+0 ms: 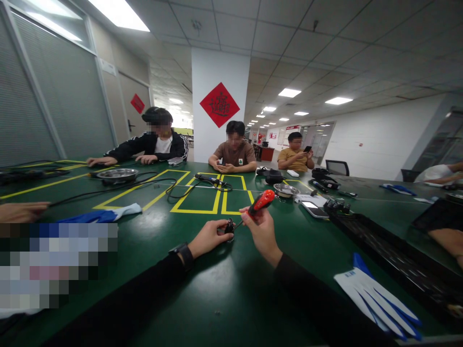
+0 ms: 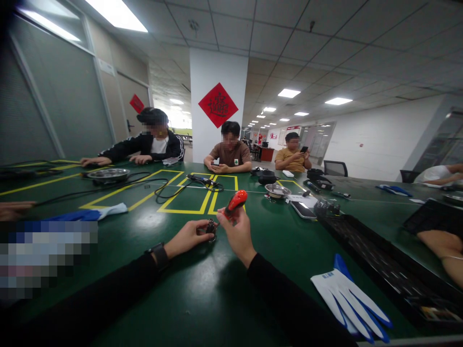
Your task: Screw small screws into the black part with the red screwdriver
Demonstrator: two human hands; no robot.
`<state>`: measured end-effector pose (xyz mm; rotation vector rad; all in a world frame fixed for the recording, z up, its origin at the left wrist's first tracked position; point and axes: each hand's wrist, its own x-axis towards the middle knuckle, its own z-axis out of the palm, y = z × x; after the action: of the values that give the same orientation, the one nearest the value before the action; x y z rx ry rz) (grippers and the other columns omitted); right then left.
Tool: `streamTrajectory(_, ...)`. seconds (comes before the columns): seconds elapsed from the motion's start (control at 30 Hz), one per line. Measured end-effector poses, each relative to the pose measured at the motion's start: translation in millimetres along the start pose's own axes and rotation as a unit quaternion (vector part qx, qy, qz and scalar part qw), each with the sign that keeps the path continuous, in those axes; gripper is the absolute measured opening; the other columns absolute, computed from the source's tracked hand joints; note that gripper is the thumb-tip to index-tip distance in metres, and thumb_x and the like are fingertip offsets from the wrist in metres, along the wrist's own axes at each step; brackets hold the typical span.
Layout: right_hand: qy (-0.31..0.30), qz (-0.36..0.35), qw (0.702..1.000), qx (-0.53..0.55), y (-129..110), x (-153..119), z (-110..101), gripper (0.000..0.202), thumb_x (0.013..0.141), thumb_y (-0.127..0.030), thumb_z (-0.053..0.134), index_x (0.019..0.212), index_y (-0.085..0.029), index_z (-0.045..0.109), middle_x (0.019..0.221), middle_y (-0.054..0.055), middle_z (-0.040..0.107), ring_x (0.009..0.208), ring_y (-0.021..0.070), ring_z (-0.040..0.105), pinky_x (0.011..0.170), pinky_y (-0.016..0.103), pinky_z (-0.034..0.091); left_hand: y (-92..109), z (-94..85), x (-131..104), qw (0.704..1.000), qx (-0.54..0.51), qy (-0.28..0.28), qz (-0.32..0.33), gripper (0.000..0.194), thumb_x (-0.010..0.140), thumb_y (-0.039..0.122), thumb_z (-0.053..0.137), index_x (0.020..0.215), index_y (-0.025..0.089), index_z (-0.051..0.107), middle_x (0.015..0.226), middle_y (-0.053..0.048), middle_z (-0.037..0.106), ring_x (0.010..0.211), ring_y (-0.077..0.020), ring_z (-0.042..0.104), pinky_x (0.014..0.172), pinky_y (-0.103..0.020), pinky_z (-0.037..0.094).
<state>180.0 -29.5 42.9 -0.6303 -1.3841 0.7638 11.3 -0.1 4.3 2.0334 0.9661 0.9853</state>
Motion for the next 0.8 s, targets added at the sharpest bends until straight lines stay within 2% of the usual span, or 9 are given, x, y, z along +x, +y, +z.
streamTrajectory(0.1, 0.001, -0.021, 0.999, 0.025, 0.6, 2.0, 2.8, 0.018, 0.075, -0.024, 0.063, 0.08, -0.02, 0.047, 0.08, 0.0, 0.062, 0.078, 0.0152, 0.06, 0.079, 0.033, 0.047, 1.4, -0.6, -0.2, 1.0, -0.015, -0.006, 0.0, 0.036, 0.074, 0.03, 0.059, 0.104, 0.011, 0.061, 0.091, -0.006, 0.067, 0.076, -0.0174, 0.061, 0.071, -0.027, 0.049)
streamTrajectory(0.23, -0.027, 0.026, 0.991, 0.13, 4.8, 2.2, 7.3, 0.016, 0.081, -0.026, 0.056, 0.093, -0.023, 0.046, 0.063, -0.006, 0.05, 0.059, 0.0111, 0.054, 0.065, 0.028, 0.048, 2.1, -1.7, -0.5, 1.0, -0.001, 0.0, 0.004, 0.034, 0.073, 0.03, 0.06, 0.101, 0.01, 0.062, 0.087, -0.005, 0.066, 0.075, -0.0168, 0.06, 0.069, -0.026, 0.048)
streamTrajectory(0.3, -0.031, 0.037, 0.988, 0.146, 5.1, 1.2, 7.9, 0.022, 0.081, -0.024, 0.053, 0.103, -0.024, 0.048, 0.07, -0.005, 0.051, 0.062, 0.0106, 0.053, 0.068, 0.027, 0.047, 0.8, -1.8, -0.4, 1.0, 0.004, -0.004, 0.004, 0.033, 0.073, 0.03, 0.06, 0.1, 0.011, 0.062, 0.086, -0.004, 0.066, 0.075, -0.0166, 0.06, 0.069, -0.026, 0.048)
streamTrajectory(0.37, -0.038, 0.035, 0.99, 0.134, 2.6, 0.6, 7.4, 0.028, 0.082, -0.023, 0.051, 0.109, -0.024, 0.049, 0.085, -0.001, 0.055, 0.075, 0.0118, 0.055, 0.079, 0.029, 0.046, -1.2, -1.4, 0.0, 1.0, 0.007, -0.005, 0.002, 0.032, 0.073, 0.03, 0.059, 0.099, 0.011, 0.062, 0.087, -0.005, 0.066, 0.075, -0.0168, 0.06, 0.07, -0.026, 0.048)
streamTrajectory(0.5, -0.06, 0.011, 0.996, 0.071, -5.7, 1.8, 6.3, 0.03, 0.078, -0.024, 0.057, 0.108, -0.021, 0.052, 0.109, 0.005, 0.056, 0.1, 0.0173, 0.054, 0.095, 0.035, 0.039, -3.8, -0.5, 0.8, 1.0, 0.014, 0.003, 0.009, 0.032, 0.073, 0.031, 0.059, 0.098, 0.011, 0.062, 0.085, -0.004, 0.066, 0.076, -0.0169, 0.06, 0.068, -0.025, 0.048)
streamTrajectory(0.57, -0.074, 0.006, 0.995, 0.066, -7.0, 2.2, 6.6, 0.024, 0.077, -0.024, 0.06, 0.1, -0.02, 0.054, 0.102, 0.005, 0.059, 0.096, 0.0184, 0.057, 0.091, 0.037, 0.043, -3.5, -0.5, 0.8, 1.0, 0.019, 0.004, 0.014, 0.031, 0.073, 0.031, 0.059, 0.097, 0.011, 0.063, 0.084, -0.004, 0.066, 0.075, -0.0164, 0.059, 0.068, -0.024, 0.048)
streamTrajectory(0.63, -0.085, 0.008, 0.993, 0.077, -5.5, 1.2, 7.3, 0.016, 0.078, -0.025, 0.059, 0.092, -0.02, 0.052, 0.084, 0.002, 0.061, 0.079, 0.016, 0.06, 0.081, 0.035, 0.047, -2.5, -0.8, 0.6, 1.0, 0.026, 0.004, 0.016, 0.03, 0.073, 0.031, 0.059, 0.094, 0.011, 0.063, 0.083, -0.003, 0.065, 0.072, -0.0157, 0.058, 0.066, -0.024, 0.047)
streamTrajectory(0.7, -0.079, 0.008, 0.992, 0.094, -3.1, -0.8, 7.8, 0.014, 0.081, -0.025, 0.055, 0.093, -0.022, 0.05, 0.072, -0.003, 0.056, 0.064, 0.0123, 0.057, 0.073, 0.032, 0.049, -1.6, -1.1, 0.3, 0.999, 0.028, 0.003, 0.016, 0.029, 0.073, 0.031, 0.06, 0.093, 0.011, 0.063, 0.082, -0.003, 0.065, 0.071, -0.0154, 0.058, 0.065, -0.024, 0.047)
streamTrajectory(0.8, -0.065, 0.002, 0.993, 0.099, -2.0, -3.9, 7.8, 0.025, 0.084, -0.023, 0.049, 0.108, -0.024, 0.046, 0.086, -0.001, 0.054, 0.068, 0.0107, 0.056, 0.076, 0.031, 0.048, -1.1, -1.3, 0.1, 1.0, 0.014, -0.003, 0.015, 0.029, 0.073, 0.031, 0.059, 0.095, 0.011, 0.063, 0.085, -0.004, 0.065, 0.074, -0.0164, 0.059, 0.068, -0.025, 0.048)
